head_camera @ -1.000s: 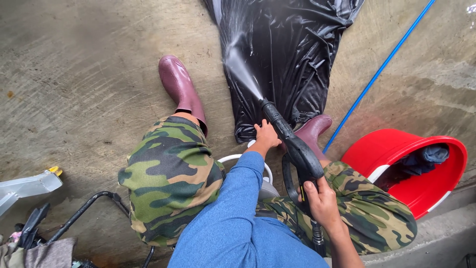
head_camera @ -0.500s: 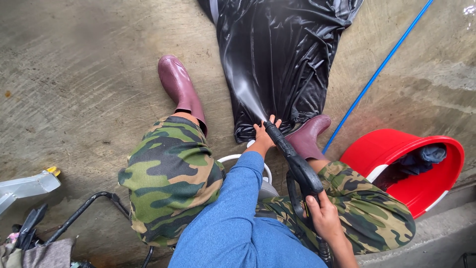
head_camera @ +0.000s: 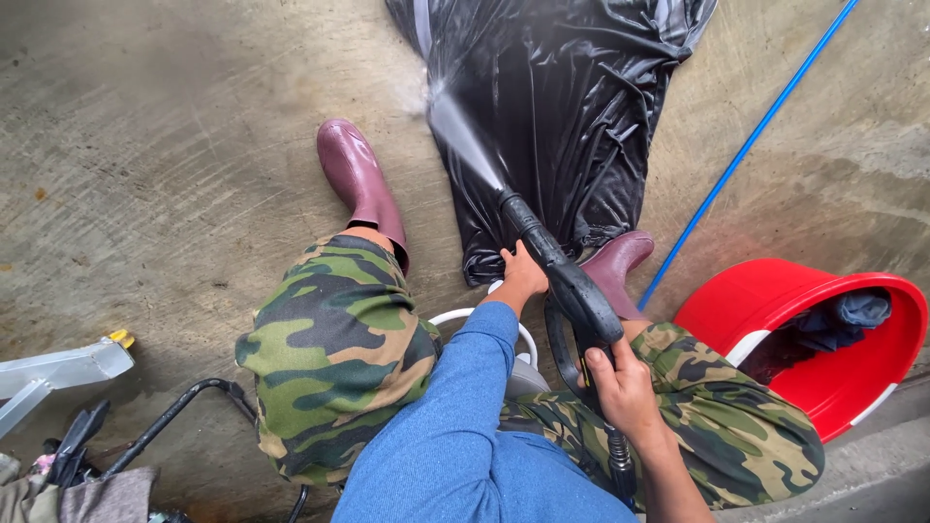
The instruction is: The person sits on a small stool and uses a high-pressure water spray gun to clean a black waterproof jacket lying on the concrete floor. They systematically spray the jacket's surface, occasionally using their left hand to hold the fabric or adjust its position to ensure thorough cleaning.
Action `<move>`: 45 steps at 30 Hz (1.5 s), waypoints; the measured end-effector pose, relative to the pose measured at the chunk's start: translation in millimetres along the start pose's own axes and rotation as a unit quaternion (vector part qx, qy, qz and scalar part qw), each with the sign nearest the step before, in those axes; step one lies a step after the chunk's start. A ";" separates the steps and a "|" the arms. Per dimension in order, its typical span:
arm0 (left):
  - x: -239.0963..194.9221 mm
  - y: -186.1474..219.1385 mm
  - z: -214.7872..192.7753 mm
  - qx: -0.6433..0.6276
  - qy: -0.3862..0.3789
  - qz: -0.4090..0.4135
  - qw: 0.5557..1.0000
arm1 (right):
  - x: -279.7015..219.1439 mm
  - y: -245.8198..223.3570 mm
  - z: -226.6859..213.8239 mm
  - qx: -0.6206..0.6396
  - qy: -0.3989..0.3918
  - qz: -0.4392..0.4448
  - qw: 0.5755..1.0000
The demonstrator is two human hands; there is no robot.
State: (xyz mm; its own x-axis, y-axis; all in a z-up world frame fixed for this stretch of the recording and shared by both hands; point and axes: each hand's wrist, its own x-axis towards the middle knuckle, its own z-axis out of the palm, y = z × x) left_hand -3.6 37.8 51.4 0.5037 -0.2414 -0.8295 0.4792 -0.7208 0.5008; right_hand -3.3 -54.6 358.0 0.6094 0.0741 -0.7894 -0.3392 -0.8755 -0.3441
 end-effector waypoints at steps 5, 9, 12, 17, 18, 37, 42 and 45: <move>-2.2 3.5 -7.9 0.060 -0.033 -0.001 0.998 | -14.4 19.6 -3.7 0.015 0.054 -0.030 0.998; 3.5 -0.3 3.2 0.070 -0.006 0.009 0.997 | -35.2 45.2 -9.1 0.151 0.050 0.033 0.987; 10.6 -3.6 10.8 0.089 0.022 0.024 0.995 | -38.7 58.4 -15.6 0.156 0.054 0.101 0.981; 5.7 -2.4 2.7 0.108 0.000 0.024 0.994 | -22.8 56.7 -20.5 0.129 0.082 0.120 0.981; 2.7 -2.0 -2.5 0.082 -0.021 0.019 0.996 | -18.3 47.5 -21.8 0.153 0.085 0.114 0.978; 11.3 -21.4 16.1 -0.007 -0.050 0.053 0.997 | 30.8 -54.9 -32.9 0.195 0.104 -0.103 0.970; -8.0 -12.9 -0.5 0.003 -0.083 0.027 0.996 | 24.5 -42.3 -35.3 0.127 0.092 -0.048 0.986; -13.4 -10.1 -3.5 0.007 -0.093 0.024 0.995 | 32.0 -12.2 -20.3 0.149 0.080 -0.021 0.985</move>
State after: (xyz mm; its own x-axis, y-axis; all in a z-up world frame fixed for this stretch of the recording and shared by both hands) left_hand -12.7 50.5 58.4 0.3842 -0.3906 -0.8365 0.4469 -0.7142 0.5387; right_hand 34.9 -51.3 347.2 0.7251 0.0100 -0.6886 -0.4918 -0.6924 -0.5279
